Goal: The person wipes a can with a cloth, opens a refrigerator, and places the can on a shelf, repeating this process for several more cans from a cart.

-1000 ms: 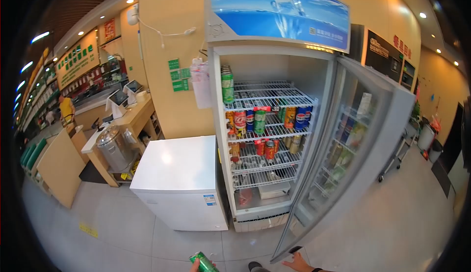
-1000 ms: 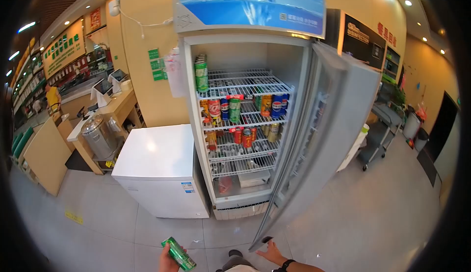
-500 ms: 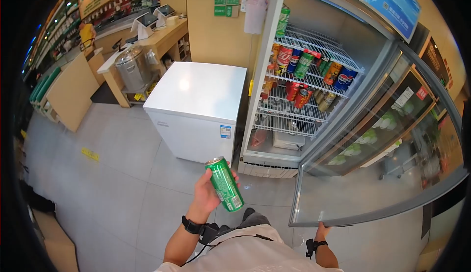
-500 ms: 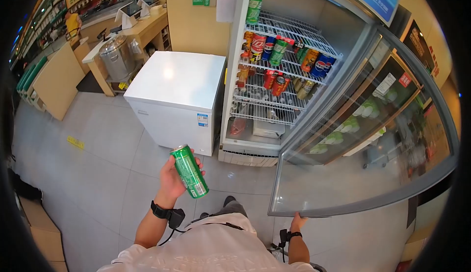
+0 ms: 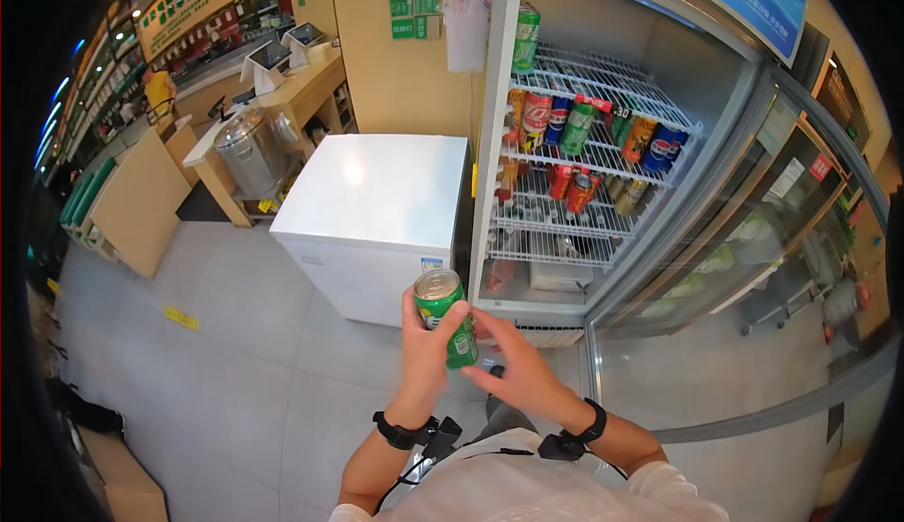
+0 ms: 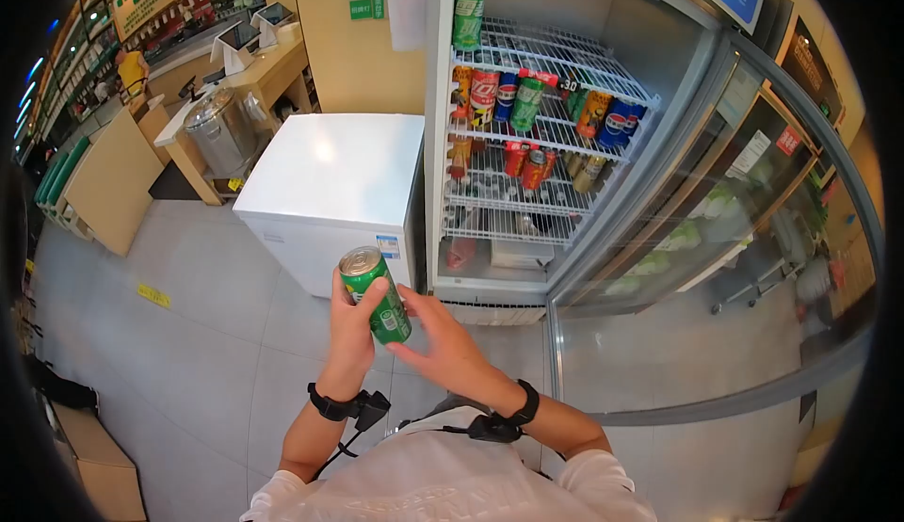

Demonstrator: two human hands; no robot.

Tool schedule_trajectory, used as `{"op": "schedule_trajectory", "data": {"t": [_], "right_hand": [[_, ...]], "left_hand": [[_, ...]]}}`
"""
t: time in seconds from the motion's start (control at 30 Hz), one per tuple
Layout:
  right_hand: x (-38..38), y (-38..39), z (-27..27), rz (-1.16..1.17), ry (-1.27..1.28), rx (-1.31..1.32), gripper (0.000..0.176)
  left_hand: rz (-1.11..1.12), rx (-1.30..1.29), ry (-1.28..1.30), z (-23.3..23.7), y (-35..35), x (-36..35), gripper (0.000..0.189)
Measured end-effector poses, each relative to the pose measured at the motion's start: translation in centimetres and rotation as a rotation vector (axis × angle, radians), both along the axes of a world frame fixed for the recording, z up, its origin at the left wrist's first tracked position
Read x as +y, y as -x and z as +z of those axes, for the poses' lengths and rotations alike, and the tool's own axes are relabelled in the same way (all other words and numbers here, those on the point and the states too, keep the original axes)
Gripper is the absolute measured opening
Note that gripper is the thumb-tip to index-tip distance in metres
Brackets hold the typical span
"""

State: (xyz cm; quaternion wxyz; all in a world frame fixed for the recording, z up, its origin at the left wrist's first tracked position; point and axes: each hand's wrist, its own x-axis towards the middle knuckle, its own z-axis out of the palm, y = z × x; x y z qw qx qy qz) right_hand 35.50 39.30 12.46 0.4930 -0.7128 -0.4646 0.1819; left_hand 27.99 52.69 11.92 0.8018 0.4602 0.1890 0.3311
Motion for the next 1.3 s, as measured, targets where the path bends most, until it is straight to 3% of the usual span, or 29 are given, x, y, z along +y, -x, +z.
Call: {"op": "schedule_trajectory", "data": {"t": [0.03, 0.17, 0.27, 0.37, 0.43, 0.5, 0.53, 0.57, 0.63, 0.73, 0.83, 0.9, 1.0, 1.13, 1.23, 1.3], "right_hand": [[1.1, -0.8, 0.7, 0.011, -0.001, -0.139, 0.071], [3.3, -6.6, 2.3, -0.082, -0.067, -0.181, 0.071], [3.9, -13.2, 5.1, -0.073, -0.082, 0.057, 0.07], [3.4, -19.5, 8.8, -0.087, -0.084, 0.047, 0.071], [3.0, -23.7, 10.9, -0.074, -0.212, 0.009, 0.072], [2.5, -27.8, 14.1, -0.033, -0.175, 0.119, 0.07], [3.0, -30.1, 15.6, 0.05, -0.287, 0.115, 0.067], [2.2, -31.9, 17.7, -0.005, -0.12, 0.273, 0.065], [2.9, -36.7, 19.5, -0.046, -0.143, 0.203, 0.06], [5.5, -43.9, 21.7, -0.1, -0.224, 0.154, 0.043], [10.0, -51.4, 23.0, -0.226, -0.12, 0.032, 0.047], [15.7, -59.4, 20.6, -0.255, -0.158, -0.113, 0.051], [19.1, -60.1, 22.4, -0.425, 0.009, -0.273, 0.054], [24.0, -63.8, 21.7, -0.412, 0.104, -0.287, 0.057], [26.1, -65.2, 20.6, -0.493, 0.06, -0.443, 0.057], [27.1, -65.9, 19.8, -0.5, 0.046, -0.408, 0.057]], "left_hand": [[0.033, 0.024, -0.042, 0.6, -1.2, 0.2, 0.055], [-0.054, -0.015, -0.297, 2.6, -6.5, 1.1, 0.068], [-0.148, -0.097, -0.359, 5.7, -11.4, 1.0, 0.069], [-0.186, -0.186, -0.475, 8.8, -16.7, 1.0, 0.067], [-0.324, -0.345, -0.382, 11.3, -19.7, 1.6, 0.065], [-0.32, -0.383, -0.503, 11.9, -22.5, 3.3, 0.067], [-0.042, -0.339, -0.731, 11.8, -23.9, 4.4, 0.069], [0.244, -0.292, -0.946, 11.8, -25.5, 5.5, 0.071], [0.801, -0.029, -1.202, 11.3, -29.4, 8.5, 0.073], [0.765, 0.041, -1.185, 9.1, -34.7, 12.6, 0.074], [0.718, 0.096, -1.122, 6.5, -38.0, 14.5, 0.074], [0.804, 0.046, -1.057, 5.5, -38.9, 15.2, 0.067], [0.808, 0.045, -1.058, 5.5, -38.8, 14.8, 0.062], [0.79, 0.032, -1.05, 5.2, -38.7, 14.9, 0.062], [0.798, 0.046, -1.049, 5.1, -38.7, 14.9, 0.062], [0.798, 0.042, -1.046, 4.9, -38.8, 14.9, 0.063]]}}
